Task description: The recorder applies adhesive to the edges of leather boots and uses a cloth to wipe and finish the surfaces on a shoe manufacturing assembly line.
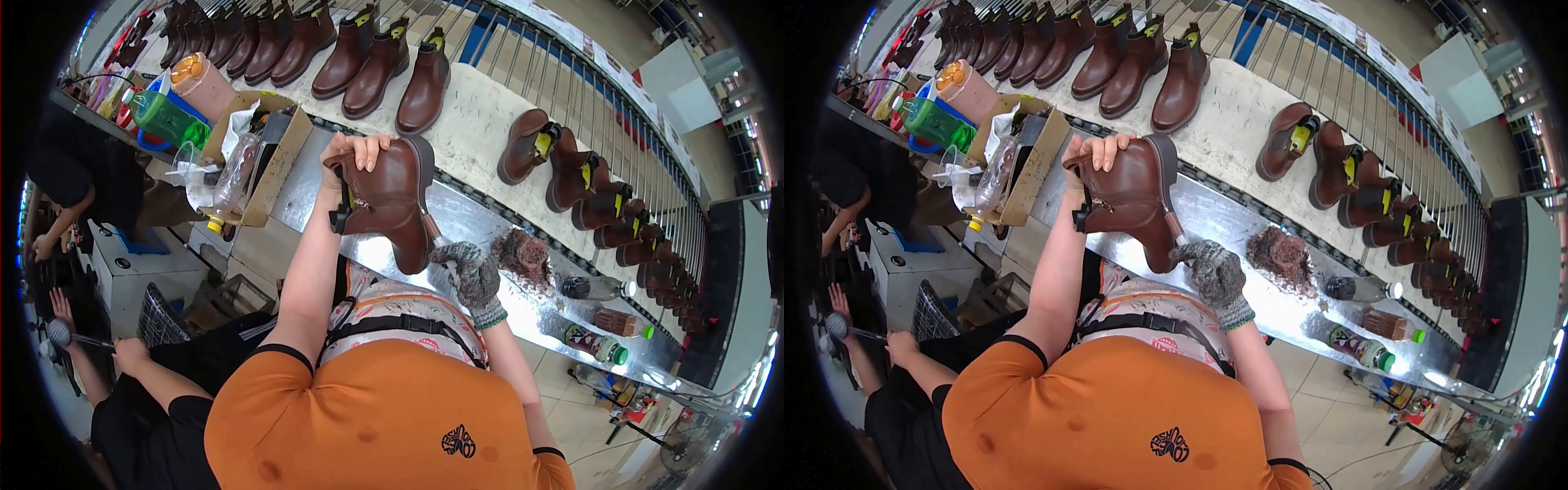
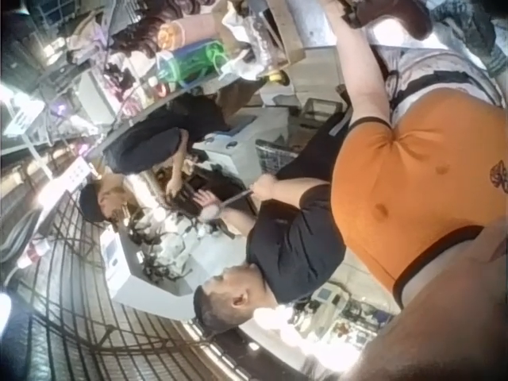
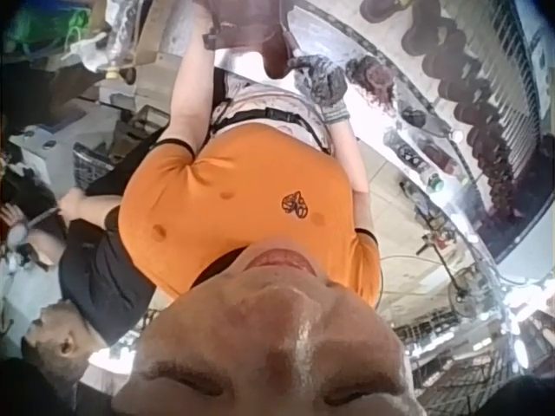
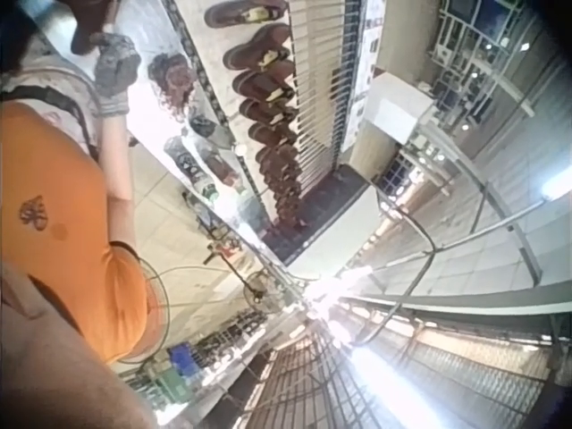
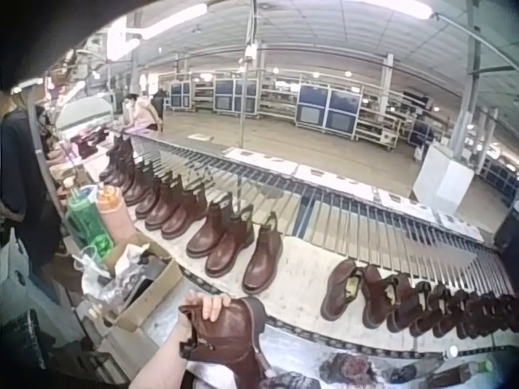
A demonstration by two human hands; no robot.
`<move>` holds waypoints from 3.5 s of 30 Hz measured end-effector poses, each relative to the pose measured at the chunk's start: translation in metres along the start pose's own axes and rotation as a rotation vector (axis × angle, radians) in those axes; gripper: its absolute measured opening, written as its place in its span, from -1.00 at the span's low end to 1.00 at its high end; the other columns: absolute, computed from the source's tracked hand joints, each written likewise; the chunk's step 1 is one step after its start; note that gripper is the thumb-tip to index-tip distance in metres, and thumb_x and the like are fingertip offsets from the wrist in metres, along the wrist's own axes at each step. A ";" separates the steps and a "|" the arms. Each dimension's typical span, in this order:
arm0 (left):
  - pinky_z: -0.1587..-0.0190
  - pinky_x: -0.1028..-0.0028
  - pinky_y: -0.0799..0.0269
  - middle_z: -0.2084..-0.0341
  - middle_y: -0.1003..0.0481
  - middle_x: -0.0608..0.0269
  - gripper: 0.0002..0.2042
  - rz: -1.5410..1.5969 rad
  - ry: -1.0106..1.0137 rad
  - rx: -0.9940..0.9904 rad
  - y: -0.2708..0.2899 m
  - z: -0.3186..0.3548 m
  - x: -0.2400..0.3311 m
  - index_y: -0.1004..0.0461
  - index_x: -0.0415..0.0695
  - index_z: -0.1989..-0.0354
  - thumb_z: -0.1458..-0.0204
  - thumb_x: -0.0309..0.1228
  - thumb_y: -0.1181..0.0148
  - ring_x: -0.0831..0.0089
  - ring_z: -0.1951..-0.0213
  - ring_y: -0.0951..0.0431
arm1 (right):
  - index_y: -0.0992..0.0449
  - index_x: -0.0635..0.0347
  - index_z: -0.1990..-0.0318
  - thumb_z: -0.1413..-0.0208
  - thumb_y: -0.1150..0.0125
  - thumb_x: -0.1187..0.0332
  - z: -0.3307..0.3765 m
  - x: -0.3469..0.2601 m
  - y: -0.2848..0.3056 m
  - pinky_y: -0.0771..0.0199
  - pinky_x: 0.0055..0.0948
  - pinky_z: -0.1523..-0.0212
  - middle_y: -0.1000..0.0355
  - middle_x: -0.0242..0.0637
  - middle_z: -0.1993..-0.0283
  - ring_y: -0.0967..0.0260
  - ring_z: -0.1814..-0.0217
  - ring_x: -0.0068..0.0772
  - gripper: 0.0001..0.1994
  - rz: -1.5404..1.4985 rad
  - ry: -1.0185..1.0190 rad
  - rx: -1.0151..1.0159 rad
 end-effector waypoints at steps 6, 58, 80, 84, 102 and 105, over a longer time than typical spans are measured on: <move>-0.20 0.36 -0.01 0.70 -0.32 0.27 -0.41 0.015 -0.012 0.006 0.005 -0.003 0.002 -0.38 -0.13 0.76 -0.18 0.04 0.25 0.36 0.14 -0.30 | -0.59 0.14 0.31 -0.13 0.19 -0.03 0.012 0.016 0.005 -0.42 -0.38 0.17 -0.54 -0.24 0.32 -0.48 0.28 -0.22 -0.52 -0.104 -0.062 -0.058; 0.36 0.36 -0.43 0.58 -0.48 0.08 -0.20 -1.629 0.353 0.670 -0.039 0.098 0.010 -0.12 -0.12 -0.01 0.36 -0.08 -0.48 0.22 0.49 -0.54 | -0.54 0.26 0.29 0.05 0.02 0.46 0.056 0.083 0.011 -0.41 -0.54 0.35 -0.50 -0.27 0.35 -0.43 0.39 -0.48 -0.79 -0.466 -0.509 0.396; 0.21 0.25 -0.61 0.11 -0.33 0.09 -0.47 -0.282 0.991 0.716 -0.088 0.142 -0.076 -0.14 -0.25 -0.04 0.12 -0.53 -0.23 0.30 0.11 -0.47 | -0.51 0.39 0.30 -0.12 0.10 0.04 0.100 0.005 0.028 -0.43 -0.44 0.18 -0.50 -0.18 0.31 -0.44 0.26 -0.39 -0.52 -0.209 -0.407 0.062; 0.20 0.26 -0.61 0.11 -0.33 0.09 -0.48 -0.228 1.001 0.763 -0.104 0.132 -0.074 -0.14 -0.25 -0.05 0.10 -0.49 -0.23 0.30 0.11 -0.47 | -0.51 0.38 0.28 -0.11 0.13 0.07 0.114 -0.009 0.036 -0.45 -0.42 0.14 -0.51 -0.15 0.30 -0.46 0.23 -0.40 -0.53 -0.111 -0.510 0.021; 0.10 0.24 -0.58 0.13 -0.44 -0.06 -0.63 0.127 0.859 0.838 -0.103 0.106 -0.073 -0.29 -0.34 0.03 -0.07 -0.35 -0.08 0.13 0.11 -0.52 | -0.52 0.27 0.25 -0.07 0.01 0.29 0.157 0.008 0.016 -0.37 -0.52 0.41 -0.49 -0.23 0.39 -0.41 0.43 -0.42 -0.74 -0.340 -0.506 0.366; 0.07 0.22 -0.56 0.10 -0.43 -0.04 -0.59 0.178 0.870 0.723 -0.096 0.093 -0.069 -0.26 -0.35 -0.02 -0.07 -0.32 -0.08 0.13 0.09 -0.51 | -0.32 0.27 -0.04 -0.08 -0.02 0.28 0.160 0.019 0.011 -0.31 -0.61 0.62 -0.43 -0.26 0.45 -0.31 0.62 -0.56 -0.61 -0.584 -0.655 0.518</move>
Point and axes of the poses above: each hand's wrist, its own z-axis away from the middle knuckle, its own y-axis out of the back of the hand, x = y × z, the point moved 4 cm from there along -z, towards the middle knuckle
